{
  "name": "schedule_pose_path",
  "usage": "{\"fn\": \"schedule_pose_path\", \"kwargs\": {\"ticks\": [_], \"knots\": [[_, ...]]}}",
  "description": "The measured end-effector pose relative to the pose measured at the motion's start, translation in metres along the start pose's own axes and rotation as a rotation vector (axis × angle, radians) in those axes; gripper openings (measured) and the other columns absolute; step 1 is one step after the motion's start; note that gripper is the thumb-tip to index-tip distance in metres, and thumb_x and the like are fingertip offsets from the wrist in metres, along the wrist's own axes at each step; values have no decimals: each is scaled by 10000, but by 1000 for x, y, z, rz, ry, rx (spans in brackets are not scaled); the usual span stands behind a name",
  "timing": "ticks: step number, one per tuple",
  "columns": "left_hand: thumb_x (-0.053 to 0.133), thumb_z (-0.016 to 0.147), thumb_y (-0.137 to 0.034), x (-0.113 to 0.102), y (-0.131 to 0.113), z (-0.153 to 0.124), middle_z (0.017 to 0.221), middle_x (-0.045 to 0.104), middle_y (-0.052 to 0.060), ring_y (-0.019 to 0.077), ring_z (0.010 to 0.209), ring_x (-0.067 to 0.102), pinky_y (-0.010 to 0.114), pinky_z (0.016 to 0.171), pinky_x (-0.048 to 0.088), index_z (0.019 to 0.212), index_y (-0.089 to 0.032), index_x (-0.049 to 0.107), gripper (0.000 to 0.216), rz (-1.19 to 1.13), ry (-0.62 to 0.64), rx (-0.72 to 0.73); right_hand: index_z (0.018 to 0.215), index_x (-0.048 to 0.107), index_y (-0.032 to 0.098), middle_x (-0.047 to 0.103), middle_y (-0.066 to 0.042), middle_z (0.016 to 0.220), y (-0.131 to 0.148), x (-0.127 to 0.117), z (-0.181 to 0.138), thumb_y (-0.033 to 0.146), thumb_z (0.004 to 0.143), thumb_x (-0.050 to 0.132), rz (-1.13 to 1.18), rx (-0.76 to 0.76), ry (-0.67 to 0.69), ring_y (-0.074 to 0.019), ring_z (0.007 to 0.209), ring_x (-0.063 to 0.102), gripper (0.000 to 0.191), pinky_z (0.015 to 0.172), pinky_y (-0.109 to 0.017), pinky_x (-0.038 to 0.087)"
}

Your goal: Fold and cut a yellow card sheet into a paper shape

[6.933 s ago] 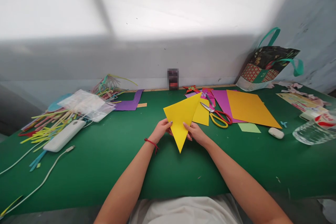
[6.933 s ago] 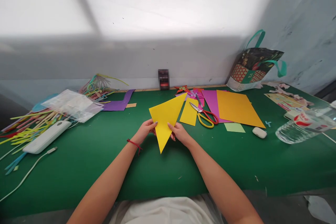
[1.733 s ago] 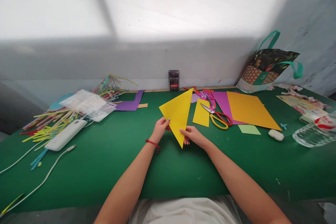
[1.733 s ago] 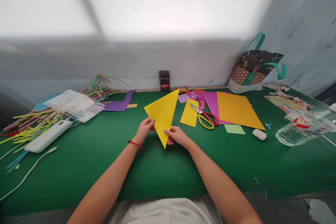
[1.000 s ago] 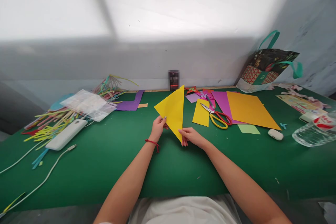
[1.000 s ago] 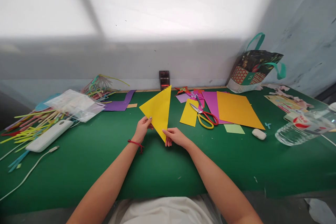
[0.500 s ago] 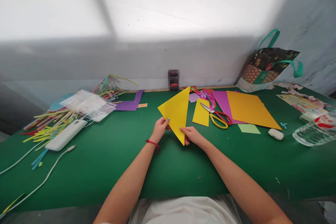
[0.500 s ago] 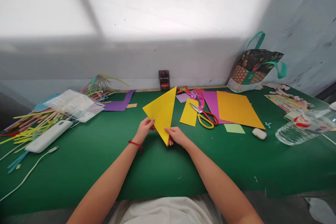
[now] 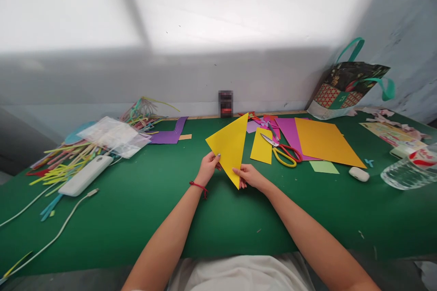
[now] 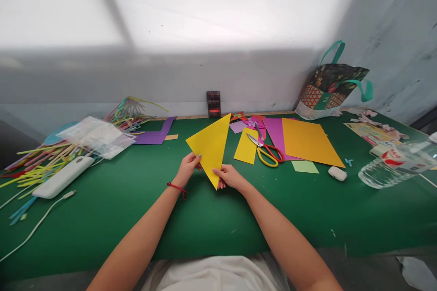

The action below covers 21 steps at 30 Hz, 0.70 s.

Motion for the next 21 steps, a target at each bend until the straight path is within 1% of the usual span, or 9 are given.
{"fn": "schedule_pose_path", "kwargs": {"ticks": [4, 11, 17, 21], "knots": [[646, 638, -464, 0, -1, 0, 610, 621, 10, 135, 477, 558, 247, 438, 451, 756, -165, 544, 337, 8, 2, 5, 666, 446, 189, 559, 36, 375, -3, -1, 0, 690, 632, 523, -3, 18, -10, -75, 280, 447, 508, 315, -184, 330], [653, 619, -487, 1, -6, -1, 523, 559, -30, 124, 454, 543, 234, 426, 442, 738, -160, 538, 366, -3, 9, 27, 705, 483, 175, 537, 40, 342, 0, 0, -2, 651, 667, 524, -44, 39, -25, -88, 267, 449, 480, 295, -183, 312], [653, 616, -483, 7, -4, -3, 575, 610, -11, 123, 455, 561, 225, 421, 435, 759, -157, 539, 373, 7, 47, 5, 649, 495, 174, 466, 65, 287, 5, 0, -6, 553, 728, 514, -133, 40, -20, -62, 231, 359, 388, 289, -182, 256], [657, 610, -479, 10, 2, -3, 596, 628, -5, 129, 455, 579, 216, 405, 422, 760, -159, 535, 374, 22, 58, -27, 705, 523, 166, 418, 90, 257, 7, -2, -7, 484, 759, 495, -166, 37, -24, -59, 221, 312, 324, 296, -180, 240]]}}
Point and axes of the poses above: each hand's wrist, its own z-axis towards the middle knuckle, its own x-axis out of the palm, y = z × x, the point moved 9 cm from there along z, towards the middle knuckle
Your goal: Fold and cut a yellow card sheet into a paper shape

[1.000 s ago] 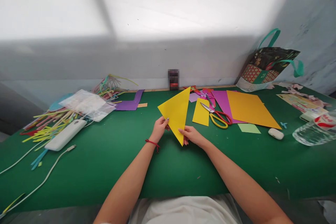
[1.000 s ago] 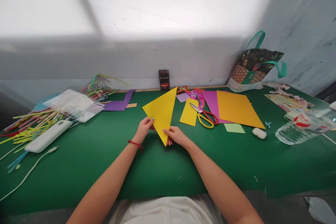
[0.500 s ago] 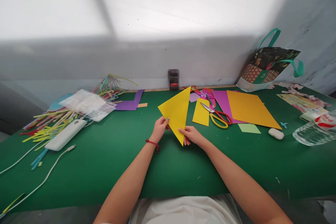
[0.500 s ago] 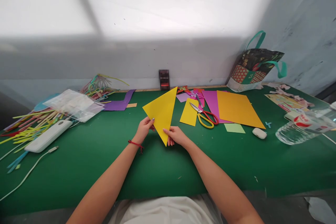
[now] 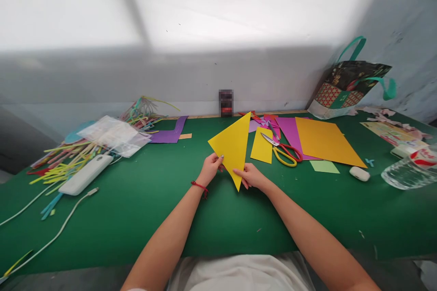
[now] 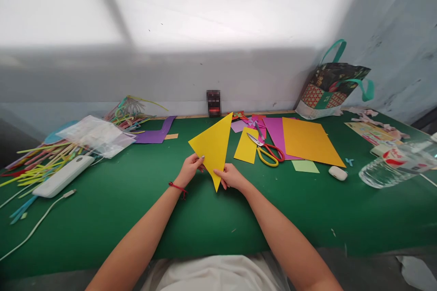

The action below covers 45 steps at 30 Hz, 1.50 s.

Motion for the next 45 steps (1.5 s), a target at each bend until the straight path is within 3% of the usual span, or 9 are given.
{"fn": "schedule_pose_path", "kwargs": {"ticks": [11, 24, 29, 35, 40, 45], "knots": [[652, 619, -475, -14, -1, 3, 578, 614, -4, 134, 474, 568, 234, 428, 438, 746, -155, 544, 360, -22, -80, 24, 769, 490, 174, 511, 67, 342, -4, 1, 5, 614, 692, 524, 78, -41, -12, -81, 274, 426, 449, 307, -182, 294], [691, 576, -474, -13, -2, 0, 583, 625, -4, 128, 483, 567, 231, 451, 436, 765, -155, 564, 392, -89, -72, -17, 518, 487, 174, 543, 19, 372, 7, 4, 2, 708, 626, 512, 148, -57, -2, -71, 299, 443, 546, 338, -199, 342], [678, 594, -486, -11, -4, -1, 615, 637, 5, 137, 500, 580, 238, 461, 444, 776, -157, 565, 393, -67, -61, 2, 511, 472, 178, 543, 18, 363, 2, 2, 3, 723, 605, 514, 150, -43, -10, -72, 289, 439, 555, 319, -194, 319], [665, 611, -479, -13, -6, -1, 624, 643, 7, 131, 496, 572, 234, 458, 439, 785, -159, 567, 377, -81, -88, 16, 594, 470, 181, 558, 28, 379, 3, 5, 1, 706, 622, 518, 167, -26, 18, -78, 300, 457, 528, 338, -191, 345], [646, 646, -458, -20, -6, -1, 625, 647, 10, 138, 512, 585, 237, 474, 443, 801, -159, 573, 345, -92, -136, 24, 780, 588, 140, 565, 30, 392, 5, 13, -2, 663, 667, 518, 136, -13, 101, -79, 313, 463, 539, 359, -190, 347], [647, 650, -450, -18, -7, -1, 625, 648, 14, 143, 518, 589, 238, 469, 443, 800, -154, 574, 340, -93, -116, 30, 883, 633, 107, 564, 24, 393, 3, 11, -2, 655, 677, 514, 113, -18, 99, -74, 303, 443, 597, 358, -191, 341]]}}
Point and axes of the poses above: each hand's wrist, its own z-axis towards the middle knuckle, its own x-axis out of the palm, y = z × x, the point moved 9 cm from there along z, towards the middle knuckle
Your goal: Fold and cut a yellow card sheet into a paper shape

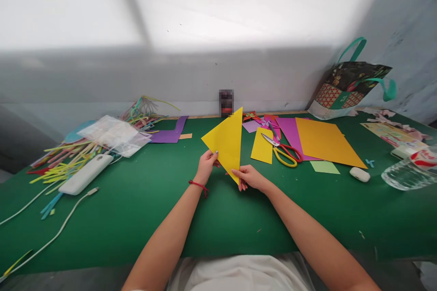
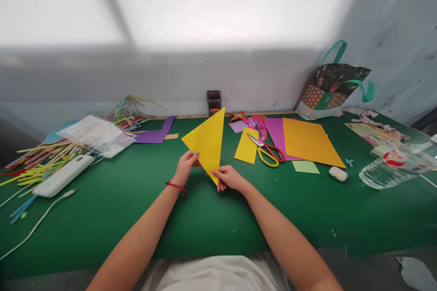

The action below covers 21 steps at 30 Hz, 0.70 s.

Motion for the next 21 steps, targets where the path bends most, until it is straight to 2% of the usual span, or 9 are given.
{"fn": "schedule_pose_path", "kwargs": {"ticks": [5, 11, 16, 21], "knots": [[653, 643, -452, 1, -1, -1, 630, 648, 11, 131, 505, 576, 232, 465, 440, 798, -155, 570, 346, -5, 7, -13, 843, 652, 111, 549, 30, 383, -1, 0, 1, 636, 693, 516, -16, -9, 4, -67, 299, 429, 562, 356, -188, 342], [660, 612, -482, 7, -1, -2, 624, 633, 7, 119, 496, 551, 225, 445, 432, 774, -154, 563, 379, 9, 27, -1, 668, 644, 117, 507, 30, 356, 0, -7, 1, 645, 695, 503, -55, -16, -75, -60, 293, 416, 546, 327, -180, 295], [653, 583, -520, 15, 6, -2, 629, 628, 13, 135, 516, 558, 232, 432, 435, 729, -160, 552, 401, 49, 44, 9, 560, 590, 137, 507, 18, 360, -4, -12, -1, 633, 667, 550, -59, 50, -126, -67, 291, 424, 508, 319, -189, 309], [618, 632, -510, 16, 2, -3, 640, 625, 20, 152, 556, 571, 238, 442, 445, 738, -163, 569, 366, 127, 25, 82, 505, 522, 173, 438, 46, 308, -6, -16, -3, 526, 678, 617, -75, 105, -194, -62, 254, 356, 405, 285, -200, 251]]}}
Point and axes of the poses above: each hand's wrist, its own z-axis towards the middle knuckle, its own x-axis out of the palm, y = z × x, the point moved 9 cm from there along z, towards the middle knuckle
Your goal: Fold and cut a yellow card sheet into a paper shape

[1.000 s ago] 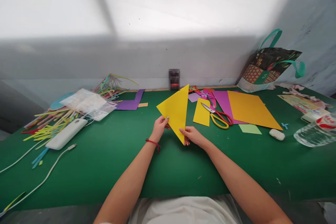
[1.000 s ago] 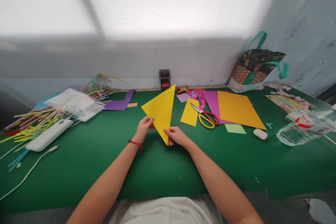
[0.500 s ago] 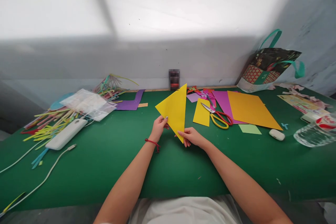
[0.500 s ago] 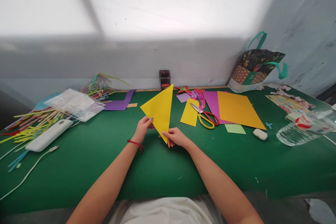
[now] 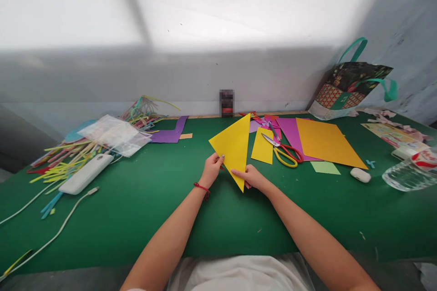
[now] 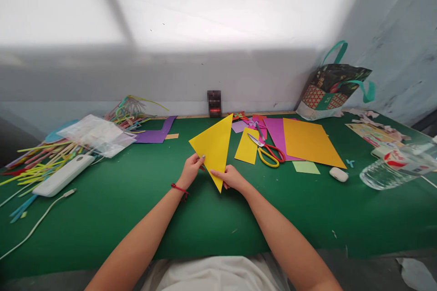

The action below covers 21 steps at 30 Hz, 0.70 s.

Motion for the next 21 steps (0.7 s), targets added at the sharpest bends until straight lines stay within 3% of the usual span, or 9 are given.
{"fn": "schedule_pose_path", "kwargs": {"ticks": [11, 21], "knots": [[537, 757, -414, -2, -24, -11, 581, 610, 10, 152, 512, 570, 245, 477, 441, 683, -191, 555, 236, 241, -39, 178, 539, 536, 173, 412, 56, 311, -1, -1, 3, 507, 713, 587, -42, -36, -3, -65, 261, 328, 381, 300, -214, 224], [610, 697, -444, 7, -16, -9, 529, 601, -13, 156, 447, 590, 259, 458, 467, 757, -183, 546, 276, 110, 95, 90, 538, 547, 182, 377, 56, 288, 3, -1, -1, 509, 733, 565, -57, -46, -2, -75, 265, 322, 381, 314, -226, 229]]}}
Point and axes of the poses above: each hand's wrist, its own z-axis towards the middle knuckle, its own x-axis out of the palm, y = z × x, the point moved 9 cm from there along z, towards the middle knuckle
